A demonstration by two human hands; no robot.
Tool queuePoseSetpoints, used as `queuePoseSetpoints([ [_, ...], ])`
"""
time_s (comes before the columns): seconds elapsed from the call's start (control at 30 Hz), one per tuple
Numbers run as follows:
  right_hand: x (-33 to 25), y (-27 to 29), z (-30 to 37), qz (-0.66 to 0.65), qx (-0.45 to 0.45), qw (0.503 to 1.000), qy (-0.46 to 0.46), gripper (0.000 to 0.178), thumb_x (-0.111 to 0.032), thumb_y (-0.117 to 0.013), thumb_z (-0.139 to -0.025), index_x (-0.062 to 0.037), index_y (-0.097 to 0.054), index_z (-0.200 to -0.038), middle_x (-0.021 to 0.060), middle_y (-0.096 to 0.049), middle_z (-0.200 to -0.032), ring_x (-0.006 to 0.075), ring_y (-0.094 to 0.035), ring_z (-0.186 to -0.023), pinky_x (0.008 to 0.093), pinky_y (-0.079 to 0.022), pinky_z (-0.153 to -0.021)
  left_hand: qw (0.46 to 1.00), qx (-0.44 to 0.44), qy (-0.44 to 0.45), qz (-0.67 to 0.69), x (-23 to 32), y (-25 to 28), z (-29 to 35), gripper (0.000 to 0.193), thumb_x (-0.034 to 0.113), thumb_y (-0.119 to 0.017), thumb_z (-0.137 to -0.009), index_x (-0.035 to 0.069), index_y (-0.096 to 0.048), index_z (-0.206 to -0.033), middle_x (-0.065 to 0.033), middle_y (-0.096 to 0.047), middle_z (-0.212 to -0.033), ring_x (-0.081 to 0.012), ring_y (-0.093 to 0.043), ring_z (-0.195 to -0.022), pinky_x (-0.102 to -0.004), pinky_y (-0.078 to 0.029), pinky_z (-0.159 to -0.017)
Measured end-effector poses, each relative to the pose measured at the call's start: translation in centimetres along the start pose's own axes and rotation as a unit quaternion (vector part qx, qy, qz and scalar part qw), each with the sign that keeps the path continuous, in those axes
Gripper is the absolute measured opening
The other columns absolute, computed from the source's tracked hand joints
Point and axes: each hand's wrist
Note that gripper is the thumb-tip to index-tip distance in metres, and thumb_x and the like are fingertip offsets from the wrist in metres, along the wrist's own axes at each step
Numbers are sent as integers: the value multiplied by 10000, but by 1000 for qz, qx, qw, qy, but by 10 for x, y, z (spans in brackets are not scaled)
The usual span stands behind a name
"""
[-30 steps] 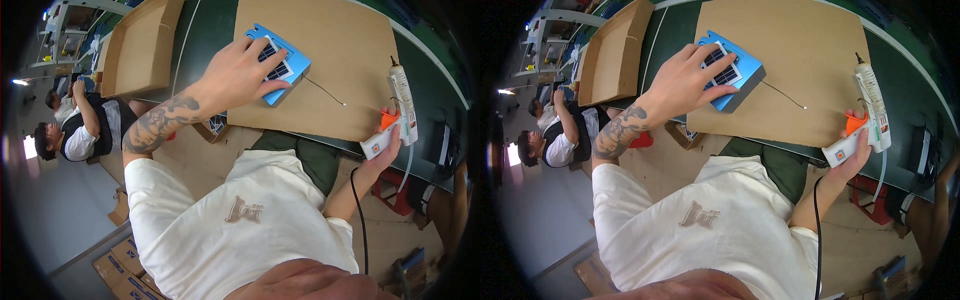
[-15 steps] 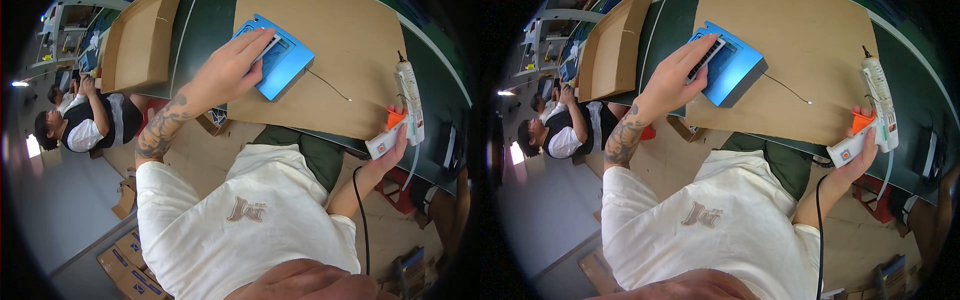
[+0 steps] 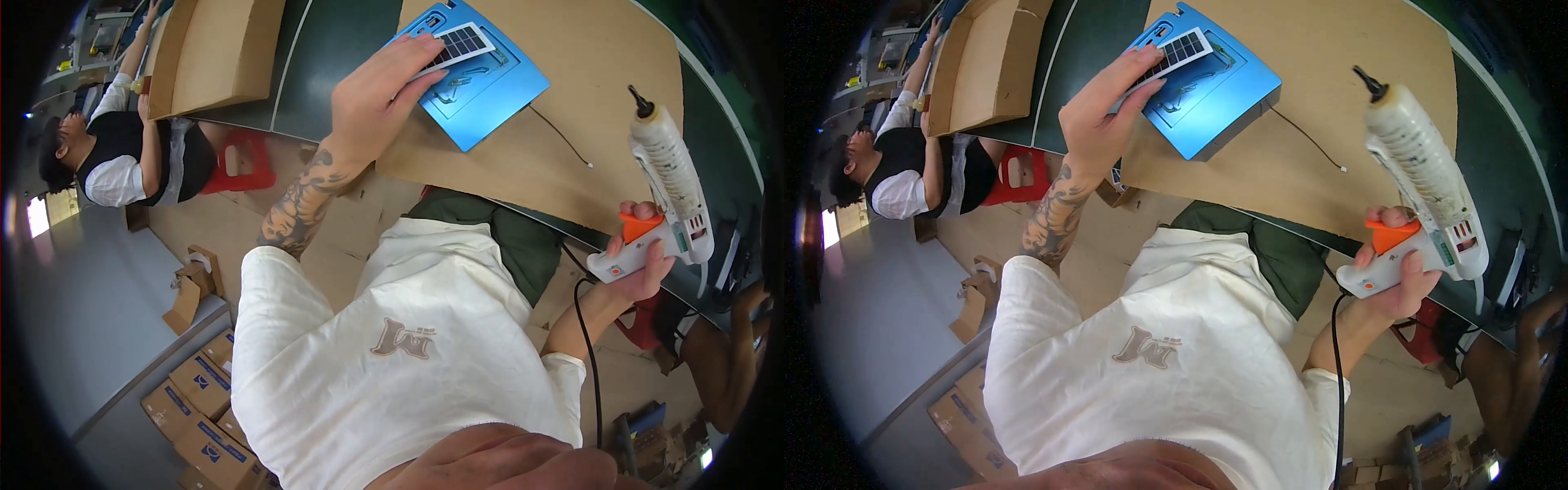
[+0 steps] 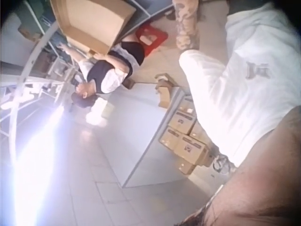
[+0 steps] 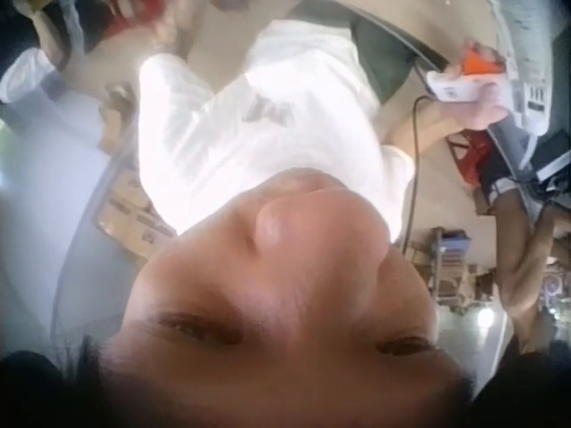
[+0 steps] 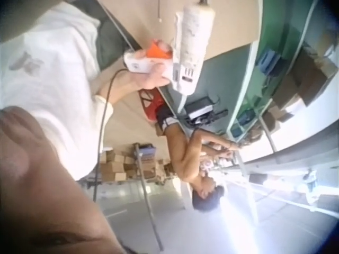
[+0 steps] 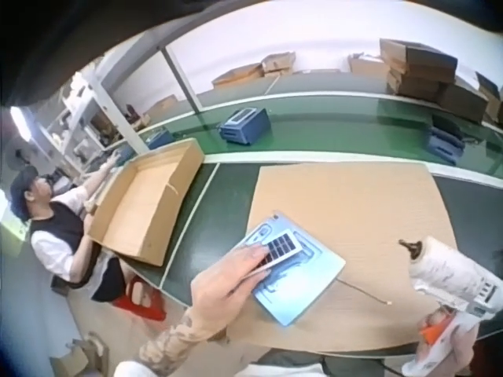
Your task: Assembling a solar-powered electronic device using a hot glue gun to secure components.
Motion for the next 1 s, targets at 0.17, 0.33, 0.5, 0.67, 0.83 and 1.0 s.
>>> queuePoseSetpoints([
  [0.17,-11,-23,-2,86,-69,993,-38,586,-155,-602,-922,141,-362,-1368,281,-557,-1117,418,-599,-1031,286,-560,-516,999,14,-40,-4,8,3,3,367,-72,-686,-866,-3,-676,-1226,-137,-719,-1188,-270,-697,-1103,-315,-559,-917],
  [0.33,-21,-67,-1,169,-29,983,-58,621,-155,-630,-875,150,-380,-1355,296,-605,-1040,429,-650,-926,300,-563,-514,988,3,119,102,40,9,-7,423,-4,-659,-912,-27,-560,-1322,-180,-693,-1218,-315,-670,-1136,-342,-542,-934],
  [0.5,-23,-94,-6,277,3,957,-91,566,-164,-619,-879,132,-442,-1329,273,-672,-983,396,-696,-906,295,-561,-525,995,54,51,73,54,-6,-7,557,-76,-634,-914,-47,-439,-1434,-175,-716,-1181,-286,-701,-1101,-307,-551,-894],
  [0.67,-25,-109,-16,338,-26,936,-96,534,-189,-627,-910,111,-473,-1324,262,-695,-1018,370,-709,-944,313,-569,-571,992,63,75,80,58,-9,-8,507,-71,-641,-908,-35,-504,-1394,-179,-715,-1171,-289,-718,-1046,-301,-558,-856],
  [0.83,-28,-115,-23,357,-41,928,-100,538,-201,-640,-912,106,-480,-1325,252,-700,-1014,362,-710,-941,317,-571,-577,992,78,79,51,62,-7,-12,412,-57,-654,-897,-30,-608,-1305,-181,-712,-1162,-294,-732,-964,-307,-569,-800],
  [1.0,-29,-110,-26,354,-51,928,-106,558,-190,-680,-899,95,-475,-1332,253,-703,-1020,320,-714,-898,325,-575,-613,994,55,79,46,63,-9,-11,393,-63,-645,-885,-27,-635,-1276,-183,-712,-1152,-296,-731,-962,-313,-573,-794],
])
Point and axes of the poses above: each hand's wrist, its own z-axis away from the middle knuckle, its own y-axis out of the back of the hand, x = y × z
